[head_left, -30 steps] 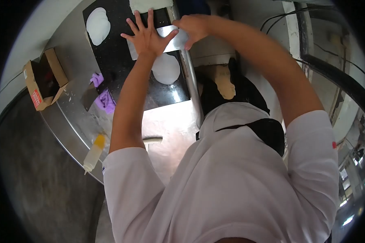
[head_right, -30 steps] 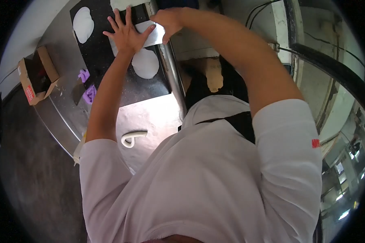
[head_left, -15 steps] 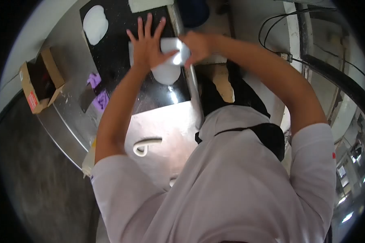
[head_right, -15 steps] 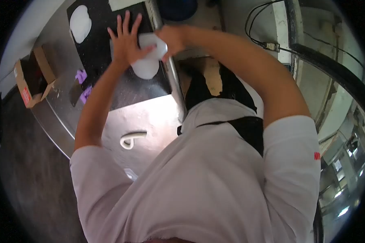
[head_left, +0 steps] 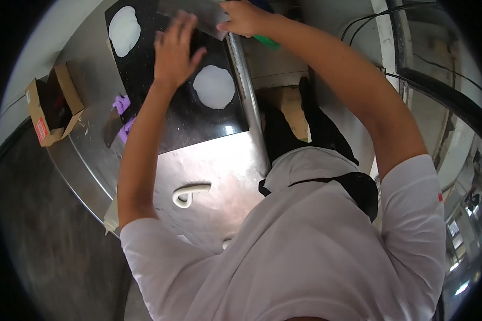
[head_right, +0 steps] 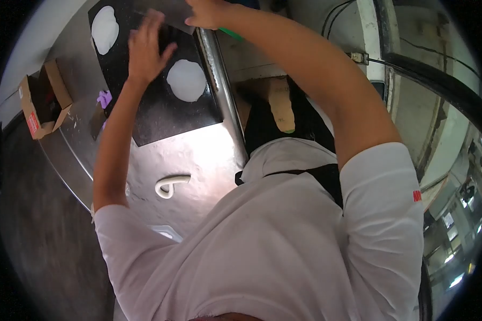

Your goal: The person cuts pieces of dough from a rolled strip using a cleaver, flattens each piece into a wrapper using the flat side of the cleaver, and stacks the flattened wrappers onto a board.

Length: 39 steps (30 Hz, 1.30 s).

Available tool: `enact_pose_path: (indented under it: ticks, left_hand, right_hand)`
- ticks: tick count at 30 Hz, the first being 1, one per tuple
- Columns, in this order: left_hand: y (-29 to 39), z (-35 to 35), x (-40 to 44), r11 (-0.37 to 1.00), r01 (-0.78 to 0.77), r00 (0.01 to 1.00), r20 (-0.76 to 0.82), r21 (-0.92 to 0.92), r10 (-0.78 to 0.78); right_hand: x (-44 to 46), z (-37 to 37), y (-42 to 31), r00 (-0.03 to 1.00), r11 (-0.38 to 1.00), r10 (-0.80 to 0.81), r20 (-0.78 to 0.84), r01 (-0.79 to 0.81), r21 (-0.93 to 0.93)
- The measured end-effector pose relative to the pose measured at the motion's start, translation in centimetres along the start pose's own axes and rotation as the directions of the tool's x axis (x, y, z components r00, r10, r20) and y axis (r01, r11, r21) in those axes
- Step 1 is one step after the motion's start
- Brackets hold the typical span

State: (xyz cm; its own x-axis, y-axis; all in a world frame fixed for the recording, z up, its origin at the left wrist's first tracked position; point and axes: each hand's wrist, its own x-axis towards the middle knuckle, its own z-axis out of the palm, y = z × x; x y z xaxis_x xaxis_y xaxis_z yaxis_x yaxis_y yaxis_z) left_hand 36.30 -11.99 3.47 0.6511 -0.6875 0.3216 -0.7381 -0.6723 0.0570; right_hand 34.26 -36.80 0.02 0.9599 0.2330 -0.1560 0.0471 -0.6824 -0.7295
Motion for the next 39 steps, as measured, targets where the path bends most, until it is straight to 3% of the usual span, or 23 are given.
enact_pose_path:
  ticks: [1, 2, 4, 6, 8, 9, 10, 12, 15, 16, 18, 19, 21, 22, 24, 25, 26, 28, 29, 33, 36, 37, 39]
  left_hand:
    - [0.2, -0.7, -1.6, 0.958, -0.093, 0.967, 0.205, -0.273, 0.152]
    - [0.4, -1.6, -3.0, 0.837, -0.111, 0.874, 0.349, -0.536, 0.339]
    - [2.9, -4.1, -4.4, 0.892, -0.238, 0.789, 0.459, -0.384, 0.408]
    - [3.9, -4.5, -4.3, 0.908, -0.193, 0.786, 0.496, -0.371, 0.37]
    - [4.3, -4.4, -3.2, 0.936, -0.098, 0.773, 0.566, -0.338, 0.286]
    - [4.5, -4.8, -1.9, 0.954, -0.017, 0.628, 0.739, -0.301, 0.244]
    - [4.4, -5.3, -1.6, 0.953, -0.027, 0.633, 0.733, -0.301, 0.249]
    - [4.0, -6.1, -1.1, 0.928, -0.189, 0.697, 0.622, -0.322, 0.357]
    - [3.4, -6.4, -1.3, 0.904, -0.149, 0.742, 0.559, -0.4, 0.369]
    - [3.2, -6.7, -1.2, 0.907, -0.154, 0.749, 0.552, -0.393, 0.367]
    - [2.6, -7.6, -0.9, 0.867, 0.19, 0.642, 0.726, -0.46, 0.244]
    - [2.0, -7.7, -1.0, 0.871, 0.187, 0.656, 0.718, -0.454, 0.234]
    - [0.3, -7.3, -2.6, 0.716, 0.464, 0.683, 0.725, -0.522, 0.087]
    - [-1.4, -5.9, -4.6, 0.718, 0.467, 0.687, 0.723, -0.516, 0.073]
    - [-4.8, -2.5, -8.0, 0.331, 0.683, 0.72, 0.677, -0.651, -0.154]
    - [-4.4, -3.9, -8.0, 0.132, 0.795, 0.602, 0.741, -0.592, -0.298]
    - [-4.5, -4.3, -8.4, 0.125, 0.788, 0.607, 0.729, -0.603, -0.316]
    - [-5.2, -5.1, -8.7, -0.038, 0.757, 0.568, 0.686, -0.652, -0.454]
    - [-5.5, -5.9, -8.1, 0.003, 0.746, 0.591, 0.661, -0.666, -0.463]
    - [-7.6, -6.6, -3.6, -0.019, 0.62, 0.663, 0.537, -0.784, -0.522]
    - [-9.9, -7.4, 0.7, -0.062, 0.576, 0.627, 0.489, -0.815, -0.606]
    - [-11.3, -6.8, 1.3, -0.061, 0.582, 0.611, 0.485, -0.811, -0.625]
    - [-13.6, -5.5, 1.8, 0.044, 0.676, 0.518, 0.431, -0.736, -0.739]
  right_hand:
    - [-2.0, 0.3, 0.0, 1.0, 0.999, -0.016, 0.02, 0.015, 0.033]
    - [-4.1, 0.6, -0.1, 0.999, 0.997, -0.034, 0.04, 0.032, 0.065]
    - [-9.7, 4.5, 1.3, 0.974, 0.96, -0.213, 0.077, 0.194, 0.2]
    - [-14.3, 5.9, -0.3, 0.981, 0.943, 0.062, 0.186, -0.119, 0.312]
    - [-16.1, 5.7, -1.9, 0.967, 0.924, 0.1, 0.234, -0.178, 0.339]
    - [-17.1, 5.6, -2.7, 0.946, 0.896, 0.145, 0.289, -0.249, 0.367]
    - [-18.1, 6.0, -2.7, 0.949, 0.898, 0.147, 0.279, -0.246, 0.364]
    - [-19.9, 7.5, -2.2, 0.968, 0.936, 0.104, 0.229, -0.173, 0.307]
    - [-22.8, 6.6, -4.3, 0.891, 0.941, 0.151, 0.428, -0.263, 0.215]
    - [-24.3, 7.4, -4.4, 0.895, 0.944, 0.148, 0.421, -0.254, 0.208]
    - [-26.9, 9.9, -3.1, 0.873, 0.966, 0.085, 0.48, -0.19, 0.174]
    - [-27.0, 8.8, -3.2, 0.877, 0.971, 0.076, 0.475, -0.174, 0.164]
    - [-26.9, 6.1, -4.1, 0.85, 0.946, 0.088, 0.519, -0.235, 0.224]
    - [-26.6, 5.0, -4.2, 0.851, 0.95, 0.077, 0.52, -0.221, 0.222]
    - [-25.4, 2.2, -4.3, 0.853, 0.969, 0.126, 0.507, -0.215, 0.122]
    - [-24.8, 0.9, -5.0, 0.836, 0.96, 0.197, 0.512, -0.271, 0.074]
    - [-24.5, 0.8, -4.5, 0.837, 0.966, 0.187, 0.515, -0.253, 0.06]
    - [-23.3, 0.7, -2.7, 0.849, 0.97, 0.225, 0.478, -0.242, -0.027]
    - [-22.0, -0.6, -3.4, 0.859, 0.978, 0.151, 0.489, -0.202, 0.052]
    - [-15.6, -2.1, -2.5, 0.776, 0.997, 0.068, 0.627, -0.076, -0.015]
    - [-9.6, -3.1, -1.8, 0.686, 0.994, -0.063, 0.725, -0.021, 0.106]
    - [-7.6, -3.5, -1.8, 0.656, 0.998, -0.057, 0.753, 0.018, 0.06]
    - [-3.8, -4.0, -1.4, 0.625, 0.996, -0.082, 0.776, 0.074, 0.046]
